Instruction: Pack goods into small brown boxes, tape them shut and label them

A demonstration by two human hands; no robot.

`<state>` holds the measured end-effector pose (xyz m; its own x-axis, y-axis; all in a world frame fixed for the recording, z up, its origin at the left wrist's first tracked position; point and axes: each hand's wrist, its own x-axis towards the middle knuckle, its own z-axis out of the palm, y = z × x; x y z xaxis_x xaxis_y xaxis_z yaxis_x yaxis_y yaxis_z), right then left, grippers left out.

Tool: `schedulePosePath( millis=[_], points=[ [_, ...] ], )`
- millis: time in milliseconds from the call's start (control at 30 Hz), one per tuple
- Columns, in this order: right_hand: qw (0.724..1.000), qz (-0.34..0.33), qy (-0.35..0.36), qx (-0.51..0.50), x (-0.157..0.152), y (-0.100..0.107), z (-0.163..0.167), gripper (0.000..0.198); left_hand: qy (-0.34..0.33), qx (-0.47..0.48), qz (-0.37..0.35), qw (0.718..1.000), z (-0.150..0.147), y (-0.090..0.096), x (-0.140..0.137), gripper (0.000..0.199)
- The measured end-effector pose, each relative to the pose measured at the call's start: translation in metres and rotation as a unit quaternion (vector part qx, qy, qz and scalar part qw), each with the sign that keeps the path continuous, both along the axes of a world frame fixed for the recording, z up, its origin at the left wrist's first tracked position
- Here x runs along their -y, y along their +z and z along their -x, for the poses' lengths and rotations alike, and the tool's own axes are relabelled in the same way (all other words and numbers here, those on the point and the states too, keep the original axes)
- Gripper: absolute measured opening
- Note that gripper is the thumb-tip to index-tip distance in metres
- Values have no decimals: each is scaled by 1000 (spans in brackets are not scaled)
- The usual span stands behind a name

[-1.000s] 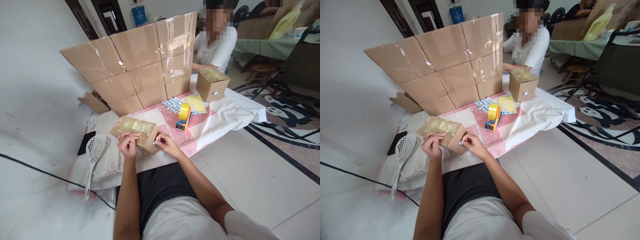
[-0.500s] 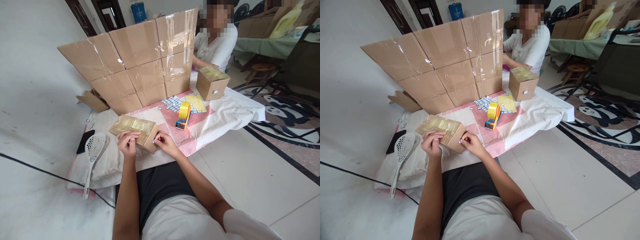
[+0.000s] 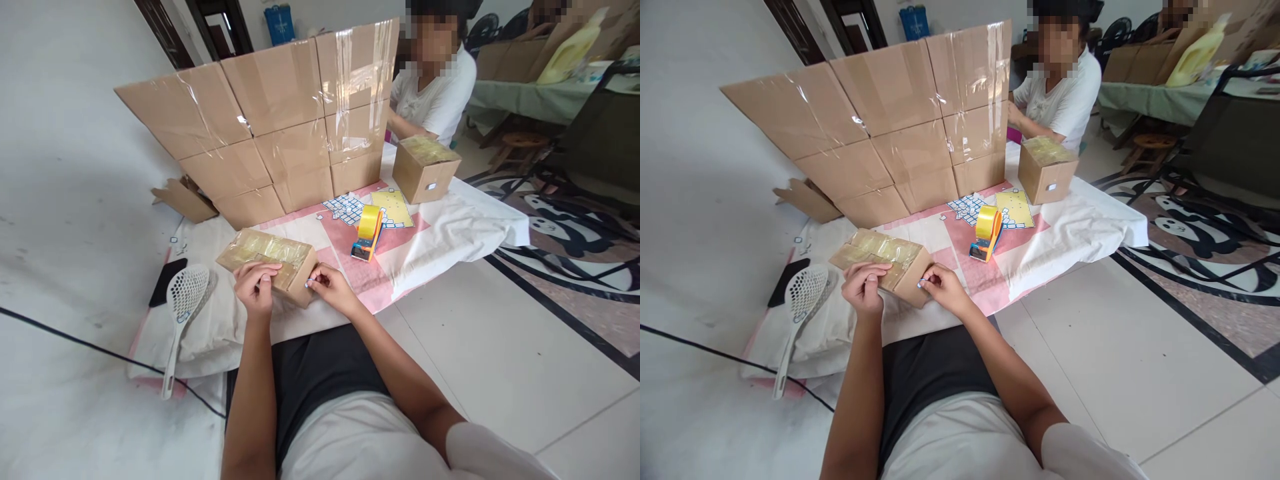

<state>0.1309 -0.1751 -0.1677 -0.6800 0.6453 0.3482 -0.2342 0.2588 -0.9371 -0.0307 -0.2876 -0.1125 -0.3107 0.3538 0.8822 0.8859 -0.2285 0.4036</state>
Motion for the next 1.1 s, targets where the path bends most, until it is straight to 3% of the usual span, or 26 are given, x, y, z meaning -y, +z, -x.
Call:
schedulePosePath(
  millis=[67,167,233,333,433,567,767,933,1100],
  points=[
    [999,5,-34,22,-2,-4,-1,25,2,1,5,1000,0,0,0,28],
    [995,-23,-88,35,-10,-8,-2,70,4,1,14,1000,0,0,1,29],
    [998,-36,-42,27,-15,-8,-3,85,6,1,21,1000,0,1,2,30],
    [998,-26,45,19,-20,-5,-2,83,5,-3,25,1000,0,1,2,30],
    [999,-28,42,15,-21,-2,0,86,4,-6,26,1000,1,1,1,29],
    [998,24,57,12,-24,0,2,63,1,-9,27,1000,2,0,1,28],
    [997,49,62,11,-30,-2,1,54,4,-15,38,999,3,0,2,27],
    [997,42,63,2,-31,-4,0,56,-19,-34,22,999,3,3,3,20],
    [999,22,36,22,-25,-9,1,77,-33,-41,15,999,5,2,5,16]
  ],
)
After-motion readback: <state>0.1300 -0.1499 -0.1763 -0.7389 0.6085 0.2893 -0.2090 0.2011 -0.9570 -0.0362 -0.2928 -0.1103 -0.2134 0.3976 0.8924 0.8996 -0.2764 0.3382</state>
